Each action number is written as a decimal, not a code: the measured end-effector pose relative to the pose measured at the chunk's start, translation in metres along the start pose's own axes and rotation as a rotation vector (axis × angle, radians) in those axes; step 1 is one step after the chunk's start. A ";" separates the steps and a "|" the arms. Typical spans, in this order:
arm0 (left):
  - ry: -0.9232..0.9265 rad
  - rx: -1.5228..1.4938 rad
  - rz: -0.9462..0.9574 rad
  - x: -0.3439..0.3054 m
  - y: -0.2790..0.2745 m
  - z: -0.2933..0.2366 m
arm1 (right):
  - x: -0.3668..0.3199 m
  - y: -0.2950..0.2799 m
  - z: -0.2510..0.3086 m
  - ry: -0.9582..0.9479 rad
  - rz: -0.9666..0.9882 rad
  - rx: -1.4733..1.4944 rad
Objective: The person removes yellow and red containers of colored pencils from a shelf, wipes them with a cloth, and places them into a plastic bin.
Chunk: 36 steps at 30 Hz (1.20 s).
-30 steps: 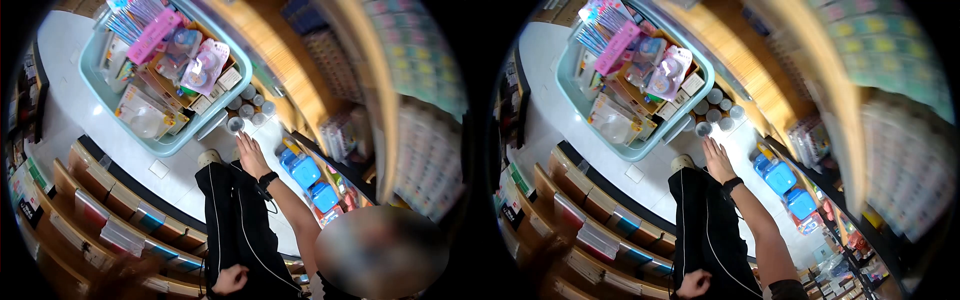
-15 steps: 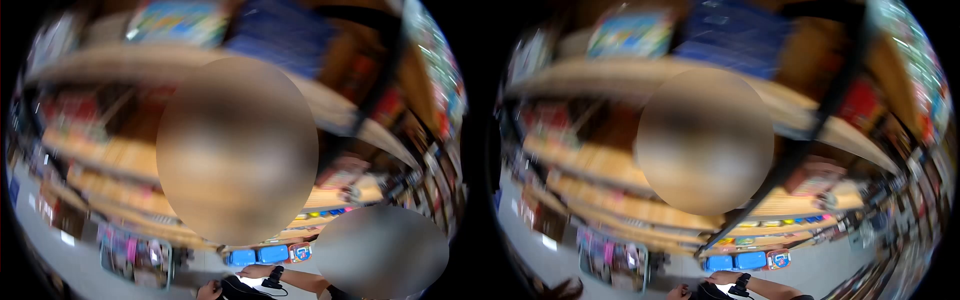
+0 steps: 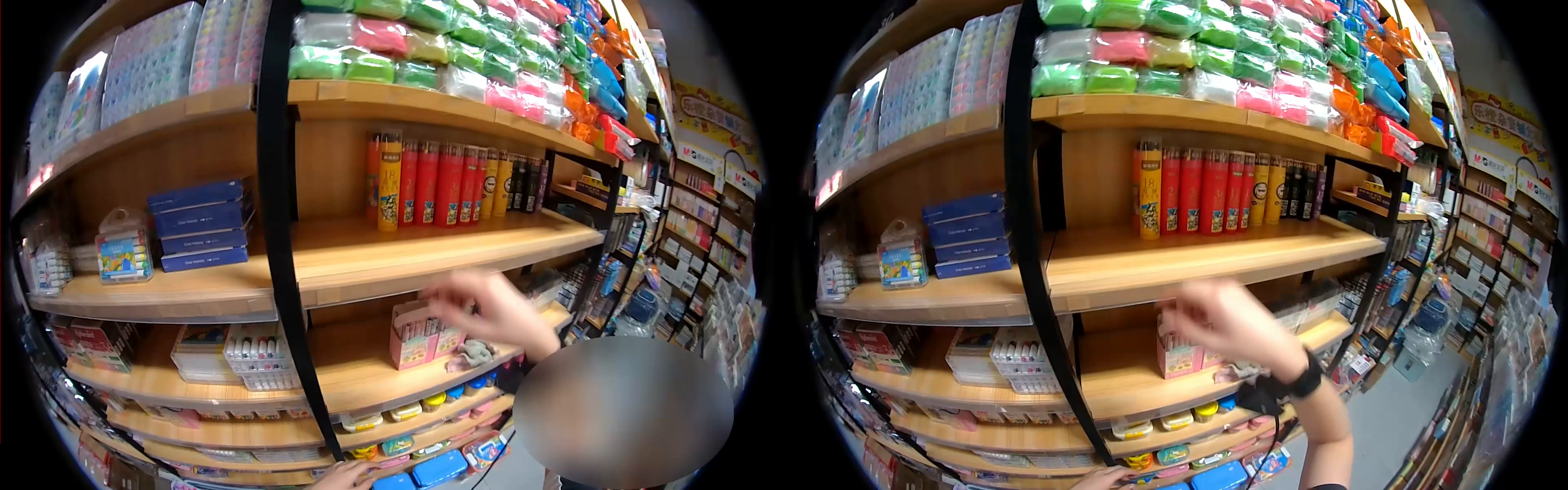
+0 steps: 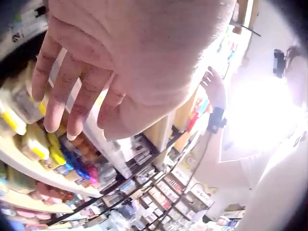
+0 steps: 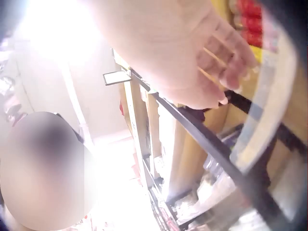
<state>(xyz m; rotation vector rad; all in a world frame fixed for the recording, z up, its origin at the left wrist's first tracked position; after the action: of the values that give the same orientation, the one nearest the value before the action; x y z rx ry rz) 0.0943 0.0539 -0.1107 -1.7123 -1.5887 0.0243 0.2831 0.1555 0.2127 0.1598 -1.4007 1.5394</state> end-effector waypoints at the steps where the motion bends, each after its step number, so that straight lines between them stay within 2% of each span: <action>1: 0.006 -0.026 0.051 0.013 0.008 -0.014 | 0.025 -0.015 -0.004 -0.065 -0.087 -0.099; 2: 0.119 -0.034 -0.008 0.025 0.014 -0.033 | 0.051 -0.025 -0.009 -0.129 -0.174 -0.196; 4: 0.042 -0.041 0.016 0.037 0.032 -0.046 | 0.101 -0.028 -0.036 -0.281 -0.278 -0.346; 5: -0.022 -0.079 0.060 0.045 0.039 -0.054 | 0.129 -0.025 -0.050 -0.194 -0.204 -0.450; 6: 0.074 -0.046 0.021 0.049 0.047 -0.059 | 0.154 -0.021 -0.064 -0.104 -0.130 -0.552; 8: 0.266 0.026 -0.057 0.056 0.060 -0.062 | 0.192 -0.017 -0.083 -0.096 -0.168 -0.564; 9: 0.311 0.088 -0.017 0.064 0.060 -0.072 | 0.212 -0.015 -0.093 -0.059 -0.171 -0.598; 11: 0.321 0.093 -0.102 0.070 0.056 -0.082 | 0.231 -0.015 -0.095 -0.027 -0.112 -0.662; 14: 0.317 0.117 -0.155 0.069 0.051 -0.088 | 0.251 -0.008 -0.110 -0.017 -0.132 -0.660; 18: 0.310 0.134 -0.098 0.063 0.052 -0.074 | 0.263 -0.002 -0.132 -0.024 -0.223 -0.570; 21: 0.289 0.096 -0.070 0.062 0.054 -0.069 | 0.258 -0.002 -0.129 -0.092 -0.293 -0.553; 27: 0.248 0.020 -0.026 0.051 0.057 -0.065 | 0.236 -0.009 -0.108 0.035 -0.408 -0.545; 30: 0.225 -0.008 0.060 0.042 0.059 -0.061 | 0.222 -0.009 -0.104 -0.053 -0.526 -0.455; 33: 0.185 -0.014 0.099 0.034 0.051 -0.064 | 0.186 -0.015 -0.095 -0.012 -0.463 -0.244; 34: 0.188 -0.017 0.091 0.030 0.049 -0.064 | 0.168 -0.019 -0.090 -0.026 -0.513 -0.151; 36: 0.214 -0.014 0.067 0.022 0.044 -0.063 | 0.144 -0.019 -0.092 -0.221 -0.598 -0.021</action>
<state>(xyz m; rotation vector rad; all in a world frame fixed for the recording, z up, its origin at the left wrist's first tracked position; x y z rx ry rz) 0.1677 0.0437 -0.0800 -1.7167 -1.3773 -0.1326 0.2726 0.3077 0.2922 0.6891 -1.3721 1.0289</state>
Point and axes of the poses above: each hand's wrist, its own x-axis towards the middle knuckle, its own y-axis out of the palm, z = x × y, the point moved 6 cm from there along x, towards the middle knuckle, and after that the axes turned 14 degrees about -z, right-handed, at the moved point
